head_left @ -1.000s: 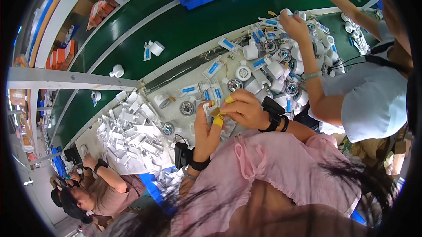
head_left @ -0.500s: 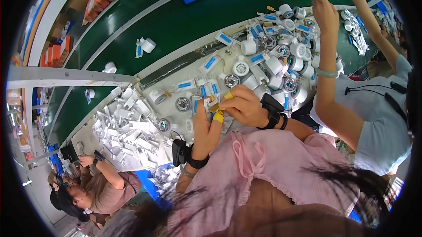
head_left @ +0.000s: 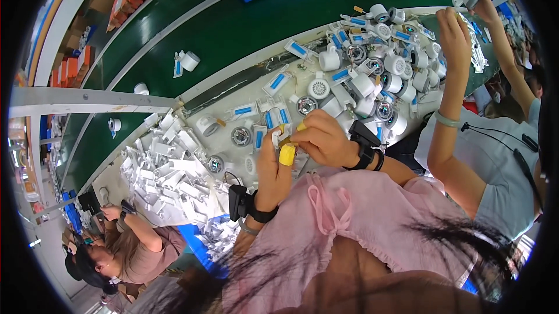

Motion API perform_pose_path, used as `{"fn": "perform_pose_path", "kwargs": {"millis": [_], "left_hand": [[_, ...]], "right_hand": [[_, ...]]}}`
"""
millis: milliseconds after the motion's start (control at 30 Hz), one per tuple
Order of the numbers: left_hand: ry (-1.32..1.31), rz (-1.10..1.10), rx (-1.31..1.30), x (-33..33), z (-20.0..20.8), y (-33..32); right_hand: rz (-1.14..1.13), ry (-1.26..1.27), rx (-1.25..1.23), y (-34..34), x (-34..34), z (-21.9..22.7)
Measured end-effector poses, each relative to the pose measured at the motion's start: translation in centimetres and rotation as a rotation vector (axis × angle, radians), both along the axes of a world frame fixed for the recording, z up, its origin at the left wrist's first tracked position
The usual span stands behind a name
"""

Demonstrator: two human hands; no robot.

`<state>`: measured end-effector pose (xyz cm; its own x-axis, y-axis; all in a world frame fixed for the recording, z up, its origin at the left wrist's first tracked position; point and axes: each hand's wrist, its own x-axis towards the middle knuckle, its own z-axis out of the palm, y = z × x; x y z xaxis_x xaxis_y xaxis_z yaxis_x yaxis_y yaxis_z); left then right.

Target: Assembling and inspecting small white plastic electronic housings on an assembly line.

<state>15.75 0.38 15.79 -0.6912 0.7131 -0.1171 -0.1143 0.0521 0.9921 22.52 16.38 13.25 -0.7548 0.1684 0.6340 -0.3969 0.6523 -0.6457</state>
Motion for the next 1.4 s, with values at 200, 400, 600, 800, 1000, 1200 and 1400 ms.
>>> {"fn": "perform_pose_path", "kwargs": {"millis": [200, 400, 600, 800, 1000, 1200, 1400], "left_hand": [[0.023, -0.001, -0.033, 0.1, -0.4, 0.2], [0.002, 0.036, -0.053, 0.4, 0.2, 0.6], [0.077, 0.055, -0.066, 0.4, -0.3, 0.6], [0.144, 0.018, -0.067, -0.4, -0.6, 0.4], [-0.206, 0.015, 0.193, -1.2, 0.4, 0.5], [-0.139, -0.064, 0.106, -2.2, 0.1, -0.9], [-0.251, 0.015, 0.113, -2.6, -0.6, -2.0]], "right_hand": [[0.001, 0.000, 0.000, 0.2, -0.1, -0.1], [-0.039, 0.000, 0.018, 0.1, 0.3, 0.1], [-0.003, 0.016, -0.018, -0.2, 0.1, 0.3], [-0.013, -0.060, -0.042, -0.3, 0.0, 0.3], [0.076, -0.172, -0.418, 0.9, -0.6, 0.4], [0.614, -0.726, -1.454, 1.8, -1.0, -0.5], [-0.001, -0.521, -0.362, 2.5, -1.0, 1.8]]}}
